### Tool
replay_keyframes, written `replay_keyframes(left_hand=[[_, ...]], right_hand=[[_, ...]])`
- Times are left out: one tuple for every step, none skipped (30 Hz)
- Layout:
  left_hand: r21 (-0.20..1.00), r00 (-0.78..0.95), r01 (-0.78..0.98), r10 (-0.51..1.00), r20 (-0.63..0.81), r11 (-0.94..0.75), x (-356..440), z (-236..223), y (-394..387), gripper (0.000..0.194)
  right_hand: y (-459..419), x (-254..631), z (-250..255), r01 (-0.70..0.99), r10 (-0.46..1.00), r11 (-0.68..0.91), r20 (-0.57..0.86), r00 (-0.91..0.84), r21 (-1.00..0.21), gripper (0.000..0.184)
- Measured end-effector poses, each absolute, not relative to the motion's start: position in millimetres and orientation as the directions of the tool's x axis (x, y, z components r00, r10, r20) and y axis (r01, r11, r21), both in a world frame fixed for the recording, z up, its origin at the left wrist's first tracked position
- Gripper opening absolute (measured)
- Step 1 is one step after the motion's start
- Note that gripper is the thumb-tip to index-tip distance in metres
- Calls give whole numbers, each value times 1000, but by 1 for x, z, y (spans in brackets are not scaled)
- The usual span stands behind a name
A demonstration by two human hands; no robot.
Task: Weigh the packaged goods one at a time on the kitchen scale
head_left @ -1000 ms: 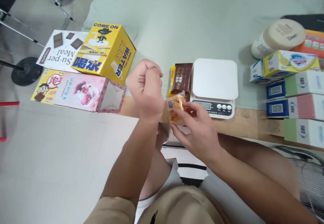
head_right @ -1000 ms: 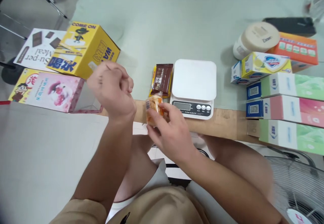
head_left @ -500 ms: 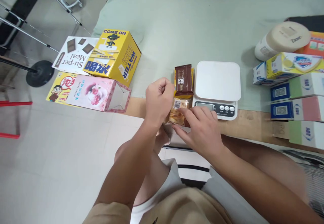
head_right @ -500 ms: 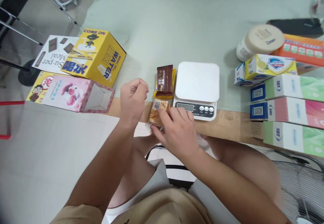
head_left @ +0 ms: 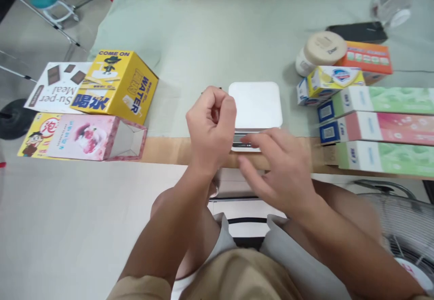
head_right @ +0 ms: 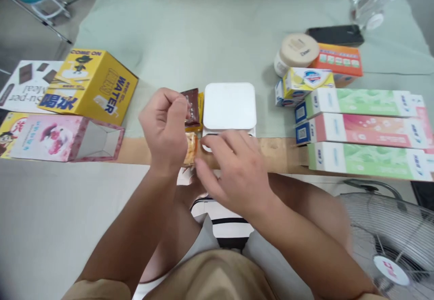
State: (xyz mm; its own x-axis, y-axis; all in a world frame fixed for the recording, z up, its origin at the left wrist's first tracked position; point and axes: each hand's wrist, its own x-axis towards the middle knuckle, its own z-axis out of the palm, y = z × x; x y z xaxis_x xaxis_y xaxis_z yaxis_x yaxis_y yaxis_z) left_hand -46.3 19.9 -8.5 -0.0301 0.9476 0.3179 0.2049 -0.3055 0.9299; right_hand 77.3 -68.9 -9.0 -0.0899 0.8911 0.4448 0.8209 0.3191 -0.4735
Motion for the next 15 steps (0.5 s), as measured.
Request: replay_keyframes(left_hand=[[924, 2, 192, 942, 336, -330, -35, -7, 17, 32], [919, 42, 174, 935, 352, -354, -23, -6, 14, 31], [914, 85, 148, 926, 367, -376, -11, -6, 10, 29], [912, 134, 119, 917, 376, -392, 2, -7, 7, 27], [914, 184, 88, 908, 376, -396, 15, -8, 3, 25], [918, 240, 64, 899, 367, -392, 28, -11, -1, 23], [922, 299, 53, 887, 351, -383, 40, -14, -4, 20], [926, 360, 59, 873, 328, -372, 53, -18, -8, 17], [927, 419, 79, 856, 302, -366, 65, -22, -11, 14], [925, 470, 109, 839, 275, -365, 77, -28, -14, 13], [918, 509, 141, 823, 253, -370, 88, -33, -17, 17], [910, 538, 174, 810, 233, -377, 98, -38, -20, 24], [900, 556, 203, 802, 218, -385, 107, -43, -22, 29], [890, 568, 225, 796, 210, -396, 114, -47, -24, 34], [880, 575, 243, 791, 209, -409, 120, -51, -26, 37]], right_hand=[[-69, 89, -5, 824, 883, 300, 466, -50, -480, 16], [-70, 100, -2, 830, 875, 279, 484, -13, -483, 15], [-70, 112, 0, 837, 866, 257, 500, 22, -483, 15], [-72, 125, 2, 843, 858, 233, 511, 57, -484, 15], [-73, 137, 3, 848, 847, 209, 524, 92, -487, 16], [-74, 150, 4, 849, 837, 183, 532, 130, -495, 16], [-76, 164, 5, 847, 824, 149, 537, 178, -510, 16], [-78, 178, 5, 842, 808, 106, 540, 236, -528, 17], [-79, 194, 5, 836, 785, 57, 542, 301, -546, 17], [-81, 212, 4, 828, 754, 2, 544, 368, -561, 17], [-83, 231, 3, 819, 714, -61, 548, 436, -571, 18], [-85, 251, 1, 807, 668, -132, 550, 502, -576, 18], [-88, 271, -1, 791, 622, -205, 548, 560, -576, 19], [-91, 291, -4, 770, 578, -281, 539, 613, -573, 22], [-94, 308, -7, 740, 544, -358, 516, 661, -570, 26]])
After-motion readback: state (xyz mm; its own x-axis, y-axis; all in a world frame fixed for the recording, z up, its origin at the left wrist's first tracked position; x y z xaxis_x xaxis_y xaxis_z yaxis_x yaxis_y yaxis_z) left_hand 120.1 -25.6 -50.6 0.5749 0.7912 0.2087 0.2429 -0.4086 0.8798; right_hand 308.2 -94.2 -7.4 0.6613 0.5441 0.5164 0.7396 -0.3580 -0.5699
